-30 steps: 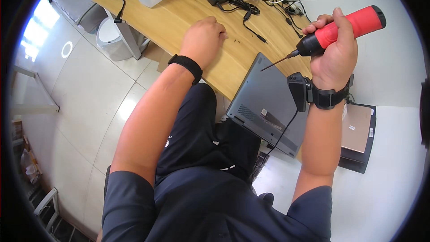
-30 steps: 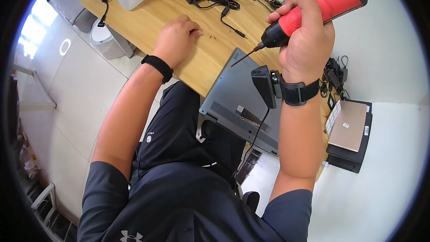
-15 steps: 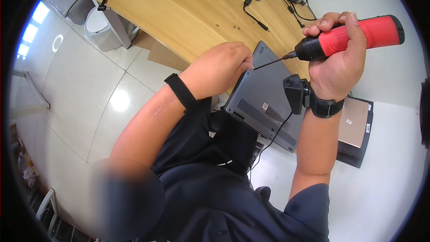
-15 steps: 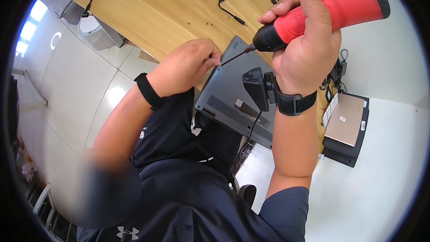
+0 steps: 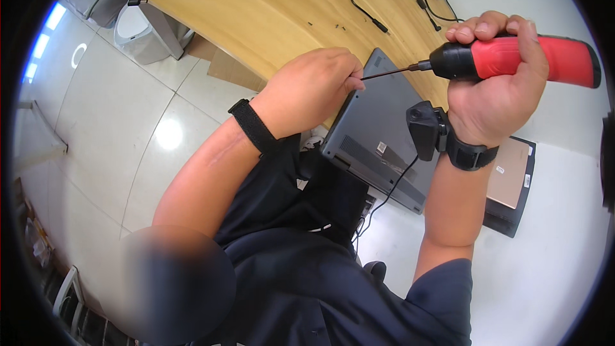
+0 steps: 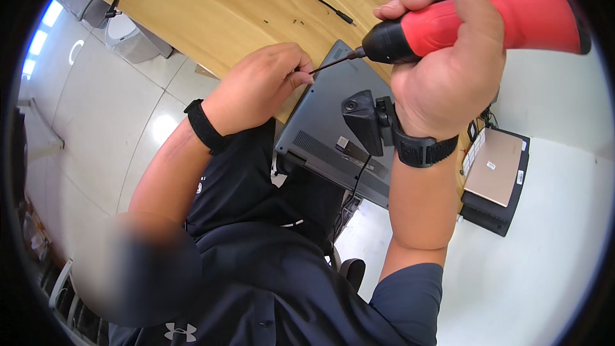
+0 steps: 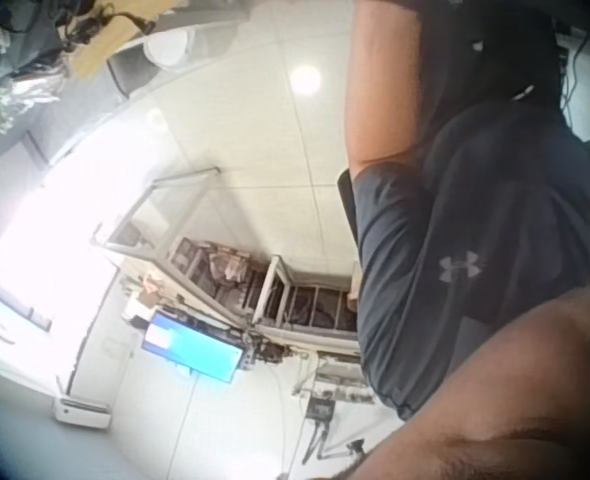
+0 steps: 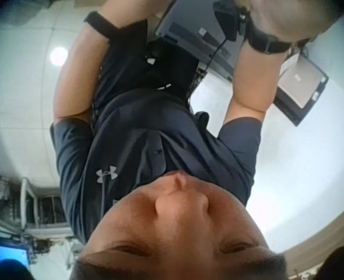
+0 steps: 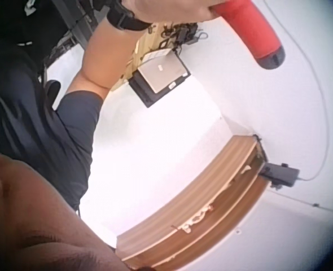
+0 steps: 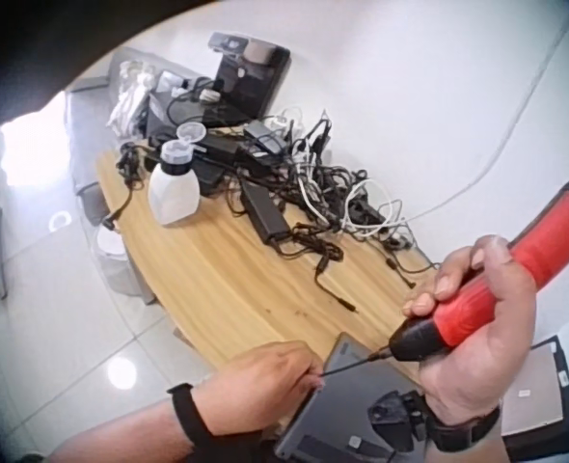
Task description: The recorder opens a laptop casing using an electric screwdriver, inspects internal components including the battery and motherboard, and kemudian closes the casing and tests the device.
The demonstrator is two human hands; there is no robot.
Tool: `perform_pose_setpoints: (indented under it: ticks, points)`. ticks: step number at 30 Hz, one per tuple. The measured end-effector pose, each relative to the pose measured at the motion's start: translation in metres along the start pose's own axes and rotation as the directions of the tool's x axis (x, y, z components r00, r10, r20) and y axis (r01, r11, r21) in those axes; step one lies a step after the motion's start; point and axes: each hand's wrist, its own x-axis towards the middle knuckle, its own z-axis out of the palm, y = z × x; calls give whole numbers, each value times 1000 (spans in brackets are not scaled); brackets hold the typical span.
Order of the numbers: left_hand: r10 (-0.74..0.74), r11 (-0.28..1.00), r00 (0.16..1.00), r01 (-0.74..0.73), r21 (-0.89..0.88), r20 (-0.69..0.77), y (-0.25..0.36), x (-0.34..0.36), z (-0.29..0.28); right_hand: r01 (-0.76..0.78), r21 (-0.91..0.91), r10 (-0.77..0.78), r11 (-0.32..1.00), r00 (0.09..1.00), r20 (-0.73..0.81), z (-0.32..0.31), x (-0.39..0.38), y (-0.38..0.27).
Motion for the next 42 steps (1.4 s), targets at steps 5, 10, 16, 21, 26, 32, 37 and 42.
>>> perform_pose_setpoints:
  ticks: [5,10,16,21,26,32,37,42]
  points:
    - [-34,999,999,34,-12,-3,0,0,0,-2,19,2,1000,1000,16,-1,0,-2]
    - [-52,999,999,52,-16,-7,0,1,0,35,13,-35,999,999,10,-5,-2,0]
    - [-77,997,996,76,-10,-41,-1,1,1,35,6,-35,999,999,7,-8,-3,2]
    - [-81,995,994,77,-56,-68,-2,0,3,33,-5,-33,999,999,-16,-5,-7,-1]
    - [-71,997,996,69,-43,-52,-1,1,1,-1,-7,1,1000,1000,0,-8,-8,-2]
    - [-49,998,999,47,-52,-22,-2,1,-1,12,55,-10,998,1000,-23,-12,-6,2]
    - [-21,998,1000,21,-52,-2,-3,2,0,12,61,-13,998,1000,19,-17,-5,-1]
    - [-12,998,1000,12,-62,1,-2,1,-2,-3,103,-6,995,996,86,-19,-3,1]
